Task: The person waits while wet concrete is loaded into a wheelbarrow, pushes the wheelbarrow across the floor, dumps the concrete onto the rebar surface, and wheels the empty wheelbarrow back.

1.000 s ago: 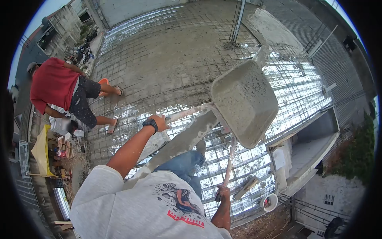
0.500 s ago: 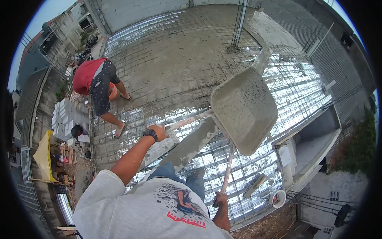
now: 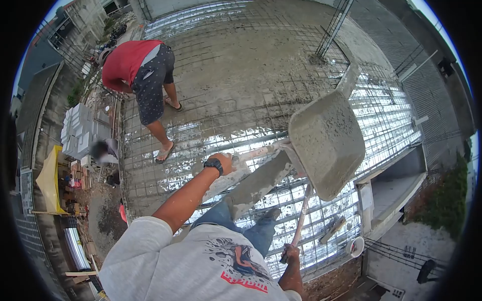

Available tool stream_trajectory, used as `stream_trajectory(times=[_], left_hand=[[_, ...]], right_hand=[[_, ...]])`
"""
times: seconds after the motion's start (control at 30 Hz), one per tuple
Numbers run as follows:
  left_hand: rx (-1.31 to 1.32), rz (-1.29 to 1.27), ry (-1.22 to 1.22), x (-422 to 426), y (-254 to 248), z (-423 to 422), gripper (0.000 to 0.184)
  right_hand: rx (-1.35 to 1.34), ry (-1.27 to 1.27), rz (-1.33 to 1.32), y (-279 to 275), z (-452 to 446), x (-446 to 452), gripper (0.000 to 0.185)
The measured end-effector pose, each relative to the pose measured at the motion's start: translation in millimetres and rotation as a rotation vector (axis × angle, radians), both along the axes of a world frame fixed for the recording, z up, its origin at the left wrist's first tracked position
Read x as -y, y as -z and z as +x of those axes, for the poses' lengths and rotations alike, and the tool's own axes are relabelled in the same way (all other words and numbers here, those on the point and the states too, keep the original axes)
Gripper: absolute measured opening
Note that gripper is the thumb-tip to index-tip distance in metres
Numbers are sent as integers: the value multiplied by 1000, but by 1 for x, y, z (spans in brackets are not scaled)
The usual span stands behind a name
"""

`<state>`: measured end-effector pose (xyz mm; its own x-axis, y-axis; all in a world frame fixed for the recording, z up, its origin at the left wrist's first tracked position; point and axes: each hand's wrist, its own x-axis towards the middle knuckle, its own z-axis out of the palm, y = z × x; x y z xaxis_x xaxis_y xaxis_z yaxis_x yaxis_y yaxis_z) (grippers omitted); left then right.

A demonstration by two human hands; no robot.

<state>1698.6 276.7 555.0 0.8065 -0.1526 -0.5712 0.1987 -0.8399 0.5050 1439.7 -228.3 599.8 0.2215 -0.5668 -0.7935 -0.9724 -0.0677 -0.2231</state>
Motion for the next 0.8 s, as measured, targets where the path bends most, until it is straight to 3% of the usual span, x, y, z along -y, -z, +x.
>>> stream_trajectory(times=[0.13, 0.27, 0.4, 0.43, 0.5, 0.6, 0.67, 0.73, 0.8], left_hand=[[-119, 15, 92, -32, 56, -45, 70], [-258, -7, 116, -66, 49, -93, 72], [-312, 17, 72, -77, 61, -152, 74], [-328, 25, 74, -81, 65, -165, 75], [-345, 53, 80, -84, 66, -190, 77], [-288, 11, 31, -80, 82, -239, 88], [-282, 51, 39, -79, 87, -264, 88], [-278, 50, 44, -79, 86, -290, 88], [-273, 77, -1, -71, 72, -317, 87]], right_hand=[[-18, 13, -61, 12, -38, -31, 12], [-49, 56, -35, 9, -79, -62, 13], [-171, -173, -123, 27, -129, -64, 25], [-125, -94, -81, 25, -144, -65, 28], [154, -661, -19, 27, -183, -55, 24], [329, -644, 7, 63, -237, -34, 20], [288, -459, 30, 73, -263, -31, 19], [74, -61, 49, 72, -274, -44, 18], [4, -44, -9, 79, -299, -42, 19]])
